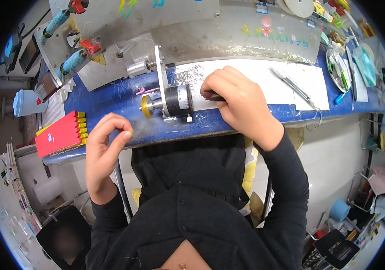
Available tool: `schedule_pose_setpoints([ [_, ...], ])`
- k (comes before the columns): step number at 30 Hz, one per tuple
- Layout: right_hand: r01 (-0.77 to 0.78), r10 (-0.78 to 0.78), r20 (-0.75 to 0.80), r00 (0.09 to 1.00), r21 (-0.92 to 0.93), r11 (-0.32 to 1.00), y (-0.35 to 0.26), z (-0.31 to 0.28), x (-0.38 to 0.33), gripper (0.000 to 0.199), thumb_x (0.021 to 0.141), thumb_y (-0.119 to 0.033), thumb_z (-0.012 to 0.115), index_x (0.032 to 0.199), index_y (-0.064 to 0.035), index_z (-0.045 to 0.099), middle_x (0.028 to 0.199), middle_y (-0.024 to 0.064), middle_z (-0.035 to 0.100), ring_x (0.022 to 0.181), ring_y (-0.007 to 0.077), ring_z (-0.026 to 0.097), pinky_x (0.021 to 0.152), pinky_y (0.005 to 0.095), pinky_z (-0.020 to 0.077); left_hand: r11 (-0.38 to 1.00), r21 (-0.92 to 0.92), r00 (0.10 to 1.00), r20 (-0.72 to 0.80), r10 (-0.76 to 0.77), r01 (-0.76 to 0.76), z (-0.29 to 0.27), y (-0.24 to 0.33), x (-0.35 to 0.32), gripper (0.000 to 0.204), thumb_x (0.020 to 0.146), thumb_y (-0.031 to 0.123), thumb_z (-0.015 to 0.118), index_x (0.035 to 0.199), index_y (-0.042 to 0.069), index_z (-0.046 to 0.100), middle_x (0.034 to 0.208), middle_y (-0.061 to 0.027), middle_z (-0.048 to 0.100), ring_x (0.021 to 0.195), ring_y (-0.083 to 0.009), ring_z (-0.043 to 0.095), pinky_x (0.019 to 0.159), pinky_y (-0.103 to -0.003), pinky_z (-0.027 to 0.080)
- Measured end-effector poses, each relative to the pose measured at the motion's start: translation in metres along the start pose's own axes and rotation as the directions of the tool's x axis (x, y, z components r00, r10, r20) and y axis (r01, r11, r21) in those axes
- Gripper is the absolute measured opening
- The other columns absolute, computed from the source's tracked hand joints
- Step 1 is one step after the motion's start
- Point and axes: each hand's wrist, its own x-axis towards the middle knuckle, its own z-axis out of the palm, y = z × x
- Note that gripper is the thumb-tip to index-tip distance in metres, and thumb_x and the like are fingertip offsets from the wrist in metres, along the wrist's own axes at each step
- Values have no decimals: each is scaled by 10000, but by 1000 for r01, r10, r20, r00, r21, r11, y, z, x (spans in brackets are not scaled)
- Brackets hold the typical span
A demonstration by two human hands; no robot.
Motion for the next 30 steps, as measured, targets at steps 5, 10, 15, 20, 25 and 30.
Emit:
schedule_pose_setpoints([
  [5, 83, -70, 184, 981, -63, 995, 21, 2, 18, 339, 668, 116, 605, 950, -72, 612, 851, 79, 619, 837, 290, 627, 670, 378, 528, 947, 306, 995, 18, 99, -100, 3, -3, 17, 68, 824, -3, 677, 872, 26, 638, 862, -83, 624, 878, -278, 547, 817, -353, 437],
  [10, 128, -88, 270, 959, -132, 983, 22, 1, 22, 307, 735, 59, 606, 1010, -76, 607, 858, 70, 611, 846, 280, 632, 662, 368, 537, 925, 371, 997, 28, 79, -83, 8, -10, 28, 85, 808, 0, 695, 880, 23, 657, 855, -85, 633, 881, -280, 550, 807, -363, 438],
  [15, 163, -114, 260, 959, -173, 971, 18, 6, 16, 267, 791, -1, 583, 1055, -42, 590, 893, 75, 613, 845, 274, 632, 661, 364, 544, 924, 378, 999, 21, 41, -46, 8, -14, 33, 105, 793, 6, 722, 886, 21, 676, 840, -84, 647, 858, -276, 557, 798, -364, 444],
  [20, 110, -67, 246, 967, -164, 980, 16, 8, 11, 229, 829, -17, 555, 1055, -44, 575, 912, 88, 624, 856, 273, 624, 635, 365, 535, 947, 320, 991, -109, 80, -41, -3, -8, 33, 112, 808, 4, 737, 907, 0, 685, 866, -83, 671, 856, -233, 588, 787, -325, 463],
  [25, -86, 84, 169, 982, 5, 996, 2, -10, 10, 370, 722, 152, 570, 1042, -31, 553, 947, 109, 616, 838, 281, 636, 685, 343, 552, 967, 234, 954, -254, 160, -100, -13, 10, 33, 126, 809, -23, 757, 913, -16, 686, 833, -95, 667, 798, -207, 621, 730, -295, 502],
  [30, -230, 186, 164, 969, 321, 918, -35, -27, 26, 274, 929, 155, 527, 1098, -53, 466, 992, 76, 541, 824, 127, 518, 740, 256, 476, 890, 235, 897, -124, 425, -390, -7, 39, 45, 193, 784, -23, 792, 950, -6, 696, 867, -129, 695, 713, -261, 651, 652, -328, 532],
])
